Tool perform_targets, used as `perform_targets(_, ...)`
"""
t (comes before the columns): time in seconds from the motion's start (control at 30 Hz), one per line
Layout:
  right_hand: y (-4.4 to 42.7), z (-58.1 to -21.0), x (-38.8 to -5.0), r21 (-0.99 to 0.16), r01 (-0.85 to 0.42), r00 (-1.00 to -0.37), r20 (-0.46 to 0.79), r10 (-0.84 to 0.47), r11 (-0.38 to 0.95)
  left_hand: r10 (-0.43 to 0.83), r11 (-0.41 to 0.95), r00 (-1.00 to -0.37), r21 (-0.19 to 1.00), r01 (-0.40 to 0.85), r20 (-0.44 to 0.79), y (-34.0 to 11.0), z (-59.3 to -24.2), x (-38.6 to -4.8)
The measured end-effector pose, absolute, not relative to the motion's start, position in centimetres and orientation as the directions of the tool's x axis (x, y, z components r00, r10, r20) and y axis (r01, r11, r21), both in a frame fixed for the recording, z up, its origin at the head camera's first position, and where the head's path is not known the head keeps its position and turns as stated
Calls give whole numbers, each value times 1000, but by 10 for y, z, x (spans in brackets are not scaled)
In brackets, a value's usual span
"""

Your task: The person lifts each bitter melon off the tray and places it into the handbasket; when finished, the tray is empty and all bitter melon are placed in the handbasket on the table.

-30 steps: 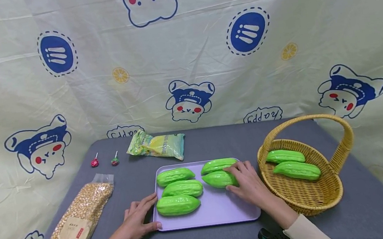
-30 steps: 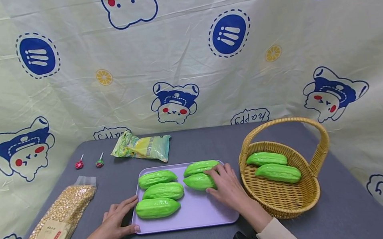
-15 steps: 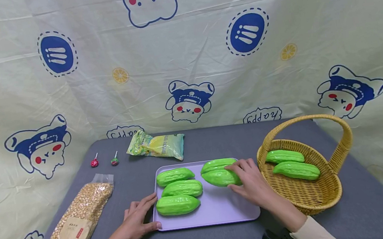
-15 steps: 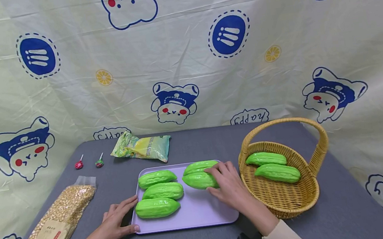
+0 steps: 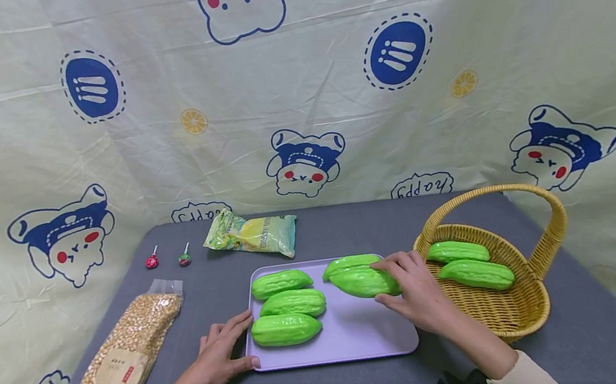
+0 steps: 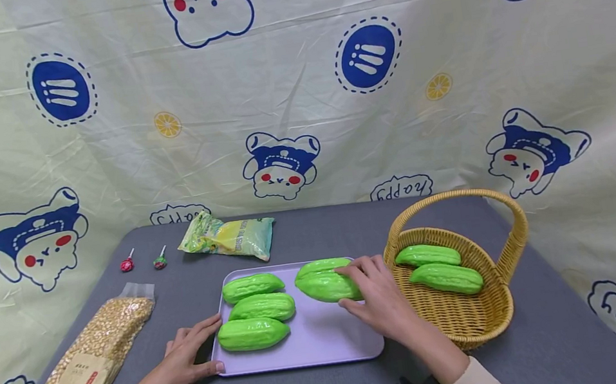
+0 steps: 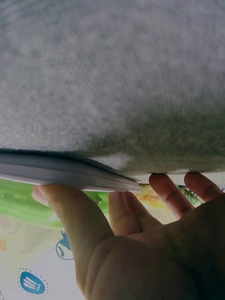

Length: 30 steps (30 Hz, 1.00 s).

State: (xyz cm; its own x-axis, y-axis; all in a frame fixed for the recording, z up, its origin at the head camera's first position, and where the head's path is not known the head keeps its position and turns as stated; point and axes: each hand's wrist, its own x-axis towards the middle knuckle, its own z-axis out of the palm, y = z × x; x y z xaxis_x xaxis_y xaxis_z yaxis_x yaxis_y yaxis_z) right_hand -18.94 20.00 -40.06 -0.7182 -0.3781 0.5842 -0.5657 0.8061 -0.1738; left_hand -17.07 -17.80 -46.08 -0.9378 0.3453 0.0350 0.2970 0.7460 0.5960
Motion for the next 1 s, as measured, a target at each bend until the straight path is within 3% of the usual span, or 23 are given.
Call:
perform_targets(0.27,209,-390,-181,-160,-594,-685,615,-391,788,350,745,-936,594,304,39,-179,-461,-171)
perform_targets(0.77,239,-377,-159,-140,-582,-685,614,-391,801,352,744,-936,597,299,30,-178,-460,-171)
perform_targets(1.0,257,-376,-149,-146,-539,-714,602,-358,830,356,743,-934,597,302,29,-179,-460,-171)
